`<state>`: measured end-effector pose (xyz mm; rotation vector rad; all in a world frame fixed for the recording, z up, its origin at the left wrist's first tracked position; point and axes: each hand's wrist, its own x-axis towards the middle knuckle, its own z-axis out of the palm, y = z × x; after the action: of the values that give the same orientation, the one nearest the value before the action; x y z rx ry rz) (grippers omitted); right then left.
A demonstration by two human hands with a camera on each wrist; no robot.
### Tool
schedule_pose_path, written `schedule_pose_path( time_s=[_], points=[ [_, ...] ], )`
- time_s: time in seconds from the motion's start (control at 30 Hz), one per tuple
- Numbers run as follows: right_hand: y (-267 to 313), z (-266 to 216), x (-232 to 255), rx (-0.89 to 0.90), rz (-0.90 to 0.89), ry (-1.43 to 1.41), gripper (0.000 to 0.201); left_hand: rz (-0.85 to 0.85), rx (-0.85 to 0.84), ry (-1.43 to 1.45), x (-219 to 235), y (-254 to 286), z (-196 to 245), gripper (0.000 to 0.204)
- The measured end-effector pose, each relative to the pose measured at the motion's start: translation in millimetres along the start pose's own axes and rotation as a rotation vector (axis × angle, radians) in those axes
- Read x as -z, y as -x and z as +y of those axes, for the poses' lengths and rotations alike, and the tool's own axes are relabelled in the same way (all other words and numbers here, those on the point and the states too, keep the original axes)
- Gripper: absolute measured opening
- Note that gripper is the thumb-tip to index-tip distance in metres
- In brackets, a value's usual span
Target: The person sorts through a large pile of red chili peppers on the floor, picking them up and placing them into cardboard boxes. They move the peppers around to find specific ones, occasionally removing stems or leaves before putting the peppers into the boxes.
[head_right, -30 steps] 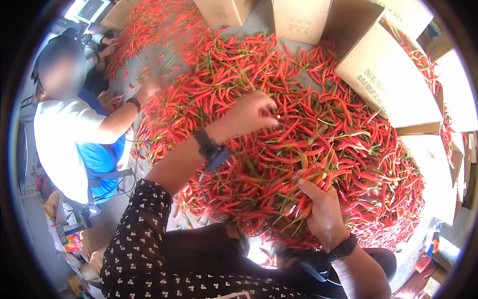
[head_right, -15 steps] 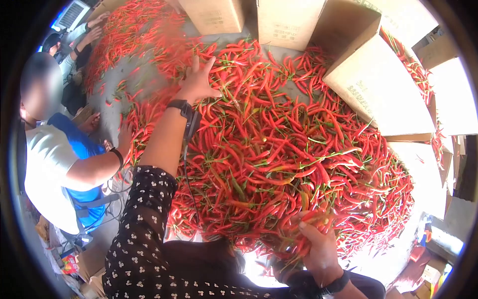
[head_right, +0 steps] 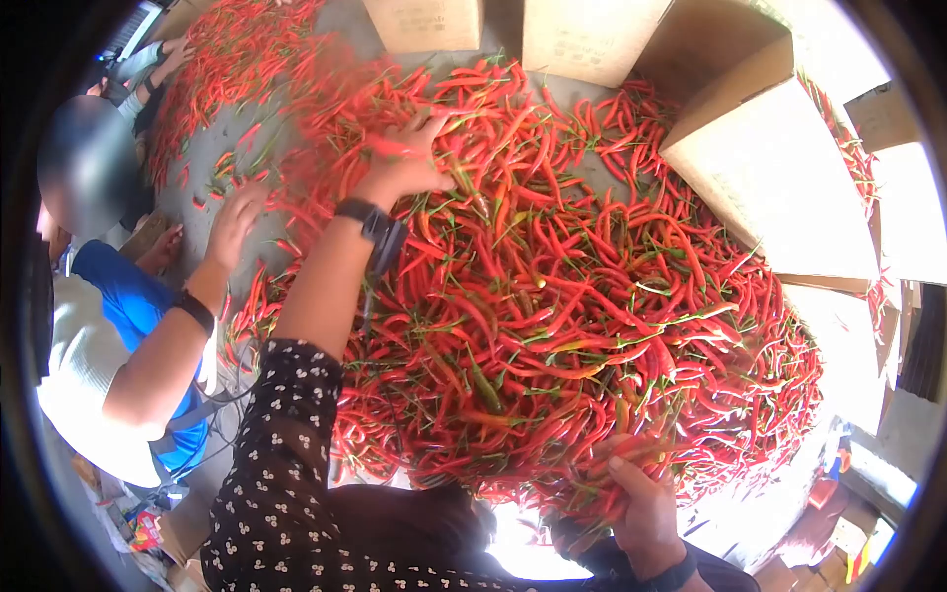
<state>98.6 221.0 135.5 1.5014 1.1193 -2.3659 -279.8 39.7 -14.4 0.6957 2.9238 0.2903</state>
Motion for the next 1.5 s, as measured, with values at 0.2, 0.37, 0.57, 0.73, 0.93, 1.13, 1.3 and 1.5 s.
schedule_pose_path(
  time_s=[0.2,0.37,0.57,0.73,0.93,1.13,1.3,1.5],
  points=[
    [4.6,2.0,1.6,0.018,-0.021,0.058,0.024,0.002,0.024,0.211,-2.0,12.4,20.8,0.065],
    [6.5,11.1,1.1,0.056,-0.07,0.143,0.025,0.069,-0.275,0.934,6.0,61.5,97.5,0.043],
    [19.2,10.4,-8.6,0.067,-0.167,0.084,0.024,-0.313,-0.706,1.276,31.7,98.9,213.5,0.09],
    [26.8,14.0,3.1,0.082,-0.143,0.082,0.023,0.228,-0.523,0.73,31.9,37.8,128.8,0.059],
    [27.8,9.1,14.9,0.062,-0.126,0.067,0.022,0.476,0.079,-0.132,-13.8,40.7,-73.1,0.03],
    [24.0,8.6,11.5,0.072,-0.12,0.07,0.022,-0.036,0.542,0.012,1.3,56.0,-82.7,0.033],
    [21.3,6.1,12.7,0.034,-0.142,0.127,0.022,-0.019,0.39,0.159,3.9,72.9,-73.7,0.036],
    [13.1,10.7,12.0,0.034,-0.145,0.124,0.023,-0.234,0.048,0.748,-4.0,107.1,-33.6,0.024]
  ],
)
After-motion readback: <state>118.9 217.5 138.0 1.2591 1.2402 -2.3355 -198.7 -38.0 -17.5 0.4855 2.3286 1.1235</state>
